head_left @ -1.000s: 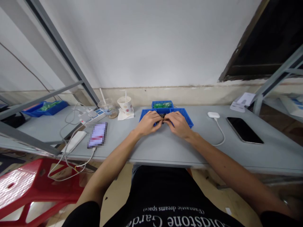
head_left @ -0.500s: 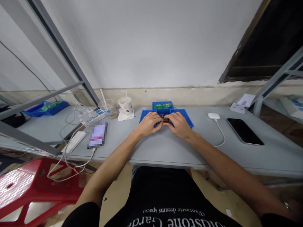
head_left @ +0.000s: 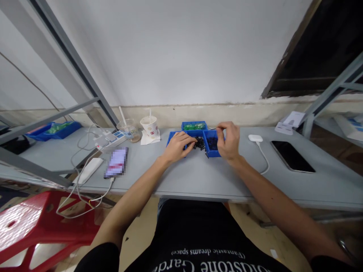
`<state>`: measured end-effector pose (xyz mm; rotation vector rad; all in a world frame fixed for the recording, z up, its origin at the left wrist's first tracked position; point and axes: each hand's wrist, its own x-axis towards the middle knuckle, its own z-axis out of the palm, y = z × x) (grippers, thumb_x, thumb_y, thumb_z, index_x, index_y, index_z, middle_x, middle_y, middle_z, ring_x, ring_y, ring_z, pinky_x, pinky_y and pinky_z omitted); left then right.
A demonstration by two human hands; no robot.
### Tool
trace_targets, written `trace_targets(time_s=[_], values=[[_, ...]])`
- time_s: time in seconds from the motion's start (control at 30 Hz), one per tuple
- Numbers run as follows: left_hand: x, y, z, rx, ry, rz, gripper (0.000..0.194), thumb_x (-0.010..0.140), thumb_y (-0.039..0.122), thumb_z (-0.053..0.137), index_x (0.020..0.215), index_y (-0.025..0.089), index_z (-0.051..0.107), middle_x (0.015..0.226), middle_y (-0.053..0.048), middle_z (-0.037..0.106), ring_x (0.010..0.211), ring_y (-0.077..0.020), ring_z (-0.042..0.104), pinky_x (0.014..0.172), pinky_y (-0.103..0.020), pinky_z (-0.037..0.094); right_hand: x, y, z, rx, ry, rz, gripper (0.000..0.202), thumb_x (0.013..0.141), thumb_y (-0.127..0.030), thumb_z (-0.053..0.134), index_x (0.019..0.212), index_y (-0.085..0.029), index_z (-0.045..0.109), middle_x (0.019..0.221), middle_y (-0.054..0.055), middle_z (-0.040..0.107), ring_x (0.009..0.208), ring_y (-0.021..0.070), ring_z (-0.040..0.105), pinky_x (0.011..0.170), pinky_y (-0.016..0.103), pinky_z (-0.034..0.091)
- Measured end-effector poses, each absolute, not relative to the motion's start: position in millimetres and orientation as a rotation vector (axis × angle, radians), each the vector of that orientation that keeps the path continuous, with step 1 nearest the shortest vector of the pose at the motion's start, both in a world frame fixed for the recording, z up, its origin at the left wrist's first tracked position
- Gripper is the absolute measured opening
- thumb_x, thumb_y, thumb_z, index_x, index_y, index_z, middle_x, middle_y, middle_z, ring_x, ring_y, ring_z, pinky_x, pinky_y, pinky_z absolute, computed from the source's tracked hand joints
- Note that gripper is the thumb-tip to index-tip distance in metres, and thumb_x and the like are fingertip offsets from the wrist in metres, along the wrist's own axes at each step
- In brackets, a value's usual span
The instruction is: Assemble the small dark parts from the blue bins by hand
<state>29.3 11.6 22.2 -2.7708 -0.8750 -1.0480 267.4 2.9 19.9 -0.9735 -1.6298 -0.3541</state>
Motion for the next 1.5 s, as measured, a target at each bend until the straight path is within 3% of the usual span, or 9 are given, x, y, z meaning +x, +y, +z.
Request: trace_targets(time_s=[0.13,0.3,0.43,0.6,0.97,1.23,1.5], values=[[31.5,14.1,17.1,-2.713,-0.87,-1.109,0.029,0.107,0.029,0.046,0.118,0.02,0.071,0.106,-0.008,0.075,0.101,-0.0222,0.062,0.093,-0.039,0.046,273.4,6.3,22.5,-1.203,-1.638,-0.447,0.028,0.105,-0.034,0.045,0.122,-0.02,0.063,0.12,0.012,0.067,0.114,0.0318,0.055,0.1,0.048,0.033],[31.9,15.6,14.9,-2.684,-0.859,-1.153,0.027,0.107,0.027,0.047,0.12,0.02,0.07,0.109,-0.008,0.075,0.103,-0.0226,0.062,0.093,-0.04,0.046,260.6,5.1,9.8,-1.232,-2.229,-0.444,0.025,0.104,-0.023,0.046,0.104,-0.02,0.071,0.106,0.009,0.075,0.111,0.0287,0.054,0.104,0.05,0.026],[31.7,15.0,15.7,-2.687,-0.865,-1.142,0.026,0.107,0.025,0.048,0.12,0.02,0.07,0.109,-0.008,0.075,0.103,-0.0225,0.062,0.093,-0.04,0.046,245.9,-4.1,-1.3,-1.27,-2.492,-0.554,0.029,0.094,-0.007,0.051,0.104,-0.019,0.076,0.107,0.012,0.075,0.121,0.0325,0.049,0.107,0.057,0.02],[32.2,13.9,15.3,-2.697,-0.879,-1.12,0.027,0.107,0.026,0.047,0.121,0.02,0.069,0.108,-0.007,0.075,0.103,-0.0226,0.062,0.091,-0.04,0.046,235.9,-14.3,-0.2,-1.366,-2.592,-0.589,0.034,0.083,0.001,0.057,0.1,-0.019,0.079,0.104,0.013,0.076,0.123,0.0348,0.047,0.11,0.061,0.02],[32.4,13.9,13.9,-2.719,-0.864,-1.059,0.028,0.108,0.027,0.046,0.121,0.02,0.07,0.11,-0.008,0.074,0.103,-0.0226,0.061,0.091,-0.039,0.046,237.0,-12.5,-2.5,-1.292,-2.601,-0.566,0.036,0.08,0.005,0.055,0.095,-0.018,0.077,0.102,0.012,0.076,0.118,0.0336,0.047,0.105,0.058,0.021],[31.5,16.2,12.8,-2.747,-0.946,-0.987,0.033,0.107,0.025,0.045,0.131,0.019,0.067,0.118,-0.009,0.073,0.11,-0.0242,0.06,0.095,-0.041,0.047,240.6,-4.6,-4.2,-1.001,-2.406,-0.485,0.033,0.088,0.002,0.049,0.101,-0.02,0.07,0.101,0.007,0.076,0.108,0.0262,0.051,0.102,0.05,0.02],[30.3,18.0,12.3,-2.774,-0.966,-0.927,0.026,0.105,0.025,0.048,0.113,0.019,0.073,0.115,-0.008,0.073,0.109,-0.0245,0.059,0.094,-0.041,0.046,244.9,-4.7,4.6,-0.867,-2.168,-0.352,0.027,0.1,-0.009,0.047,0.097,-0.022,0.07,0.092,0.002,0.078,0.099,0.0219,0.059,0.102,0.045,0.024]])
